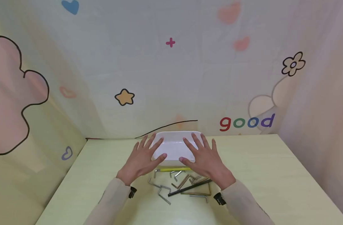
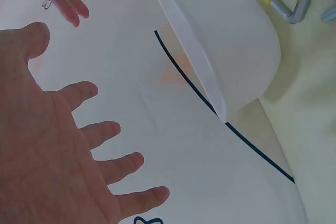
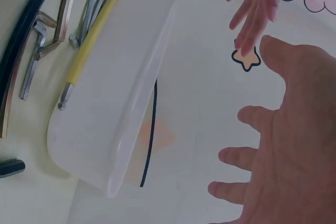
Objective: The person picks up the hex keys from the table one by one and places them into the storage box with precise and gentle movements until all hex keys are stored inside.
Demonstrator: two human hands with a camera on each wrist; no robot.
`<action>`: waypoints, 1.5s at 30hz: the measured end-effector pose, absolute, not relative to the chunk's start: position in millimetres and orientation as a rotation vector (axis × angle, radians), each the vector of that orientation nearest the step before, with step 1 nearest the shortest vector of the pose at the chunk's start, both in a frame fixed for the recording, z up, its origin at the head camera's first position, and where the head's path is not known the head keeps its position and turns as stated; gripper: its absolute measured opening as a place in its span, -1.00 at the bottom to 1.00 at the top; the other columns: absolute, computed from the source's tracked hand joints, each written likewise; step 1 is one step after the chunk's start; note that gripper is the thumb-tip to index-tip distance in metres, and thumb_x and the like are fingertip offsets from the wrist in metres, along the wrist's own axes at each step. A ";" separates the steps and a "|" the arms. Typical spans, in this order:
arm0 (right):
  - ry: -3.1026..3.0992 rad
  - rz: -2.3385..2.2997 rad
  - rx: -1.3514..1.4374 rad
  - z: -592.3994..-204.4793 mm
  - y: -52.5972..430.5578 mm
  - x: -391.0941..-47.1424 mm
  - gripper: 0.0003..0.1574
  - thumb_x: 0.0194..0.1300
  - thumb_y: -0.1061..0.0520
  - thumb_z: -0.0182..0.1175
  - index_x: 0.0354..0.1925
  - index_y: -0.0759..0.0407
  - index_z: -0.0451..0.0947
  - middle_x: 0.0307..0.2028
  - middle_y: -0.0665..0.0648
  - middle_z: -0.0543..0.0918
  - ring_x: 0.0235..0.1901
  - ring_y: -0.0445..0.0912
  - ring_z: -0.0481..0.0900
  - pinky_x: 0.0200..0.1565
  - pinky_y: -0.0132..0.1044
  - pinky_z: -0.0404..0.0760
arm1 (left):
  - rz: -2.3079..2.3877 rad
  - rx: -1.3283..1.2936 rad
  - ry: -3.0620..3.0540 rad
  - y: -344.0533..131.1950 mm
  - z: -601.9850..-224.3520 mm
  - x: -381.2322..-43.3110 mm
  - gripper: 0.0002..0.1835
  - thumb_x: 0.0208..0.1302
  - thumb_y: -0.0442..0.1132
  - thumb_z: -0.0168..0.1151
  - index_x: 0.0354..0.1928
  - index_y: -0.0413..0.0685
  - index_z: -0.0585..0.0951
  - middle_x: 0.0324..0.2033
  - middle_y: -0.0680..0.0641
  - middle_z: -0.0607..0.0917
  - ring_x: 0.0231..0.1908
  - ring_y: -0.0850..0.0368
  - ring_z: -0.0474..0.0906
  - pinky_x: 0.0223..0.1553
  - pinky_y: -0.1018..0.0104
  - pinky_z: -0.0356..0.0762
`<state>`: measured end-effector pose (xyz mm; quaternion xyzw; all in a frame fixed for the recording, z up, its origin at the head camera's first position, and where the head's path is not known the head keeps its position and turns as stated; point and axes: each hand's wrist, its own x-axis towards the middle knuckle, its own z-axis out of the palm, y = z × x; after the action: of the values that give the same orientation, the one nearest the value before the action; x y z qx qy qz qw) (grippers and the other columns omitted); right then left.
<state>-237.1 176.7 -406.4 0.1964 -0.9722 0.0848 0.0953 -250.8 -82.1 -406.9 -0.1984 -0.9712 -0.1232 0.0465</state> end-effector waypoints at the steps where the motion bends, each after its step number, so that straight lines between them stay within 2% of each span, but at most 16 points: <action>1: -2.874 0.248 0.585 -406.5 177.8 -236.6 -0.05 0.33 -0.47 -0.05 0.52 -0.14 0.07 0.54 0.20 0.03 0.51 0.32 -0.10 0.32 0.53 -0.06 | -0.373 -0.608 -2.963 -81.8 -407.4 -252.3 -0.23 0.36 0.45 -0.28 0.53 0.38 0.07 0.57 0.00 -0.06 0.55 -0.21 -0.16 0.44 -0.33 -0.02; 9: -2.837 0.232 0.588 -411.5 184.4 -232.2 -0.07 0.33 -0.43 0.01 0.51 -0.12 0.11 0.52 0.21 0.10 0.50 0.29 0.01 0.31 0.51 0.03 | -0.398 -0.594 -2.947 -80.6 -413.8 -262.3 -0.22 0.37 0.42 -0.24 0.53 0.30 0.10 0.56 -0.04 0.01 0.52 -0.22 -0.01 0.33 -0.26 0.28; 16: -2.799 0.251 0.626 -419.0 183.9 -223.4 -0.08 0.31 -0.42 0.06 0.49 -0.11 0.17 0.48 0.21 0.21 0.47 0.26 0.11 0.32 0.45 0.11 | -0.553 -0.507 -2.941 -83.4 -424.9 -265.6 -0.22 0.38 0.36 -0.16 0.54 0.23 0.07 0.54 -0.06 0.07 0.47 -0.19 0.12 0.08 -0.19 0.55; 20: -2.798 0.254 0.644 -422.9 183.6 -218.6 -0.09 0.30 -0.38 0.11 0.48 -0.10 0.18 0.46 0.19 0.25 0.46 0.24 0.15 0.34 0.39 0.14 | -0.666 -0.476 -2.952 -85.1 -431.5 -268.4 -0.23 0.40 0.29 -0.09 0.54 0.20 0.07 0.53 -0.09 0.09 0.47 -0.18 0.12 0.06 -0.23 0.54; 27: -2.741 0.216 0.712 -431.0 183.5 -210.2 -0.05 0.16 -0.30 0.31 0.42 -0.05 0.29 0.39 0.18 0.37 0.38 0.20 0.29 0.29 0.27 0.32 | -0.775 -0.429 -2.922 -89.0 -443.3 -277.1 -0.27 0.40 0.13 0.05 0.52 0.09 0.14 0.50 -0.14 0.16 0.42 -0.19 0.23 0.18 -0.20 0.47; 34: -2.686 0.220 0.777 -437.3 180.7 -198.5 -0.22 0.12 -0.18 0.40 0.26 0.02 0.47 0.20 0.12 0.56 0.22 0.11 0.48 0.16 0.13 0.50 | -0.999 -0.375 -2.871 -91.9 -452.3 -283.0 -0.30 0.40 0.02 0.08 0.48 -0.07 0.19 0.45 -0.19 0.24 0.40 -0.18 0.27 0.36 -0.10 0.31; 38: -2.691 0.236 0.807 -441.8 179.6 -191.4 -0.29 0.09 -0.11 0.44 0.19 0.03 0.53 0.12 0.06 0.60 0.16 0.04 0.52 0.06 0.04 0.58 | -1.102 -0.354 -2.800 -92.6 -455.3 -286.0 -0.34 0.38 -0.06 0.11 0.45 -0.13 0.24 0.39 -0.23 0.33 0.36 -0.21 0.32 0.35 -0.10 0.32; 45: -2.763 0.231 0.831 -453.7 180.1 -183.8 -0.35 0.07 -0.02 0.46 0.14 0.03 0.56 0.06 0.04 0.62 0.05 0.00 0.58 -0.07 -0.07 0.64 | -1.254 -0.287 -2.746 -94.3 -459.9 -292.3 -0.38 0.35 -0.16 0.14 0.41 -0.14 0.28 0.34 -0.29 0.40 0.15 -0.26 0.55 0.13 -0.10 0.55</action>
<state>-183.8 180.1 -453.7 0.2850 -0.9473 0.0791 0.1232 -292.3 -94.3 -459.9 -0.0945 -0.9042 -0.4129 0.0548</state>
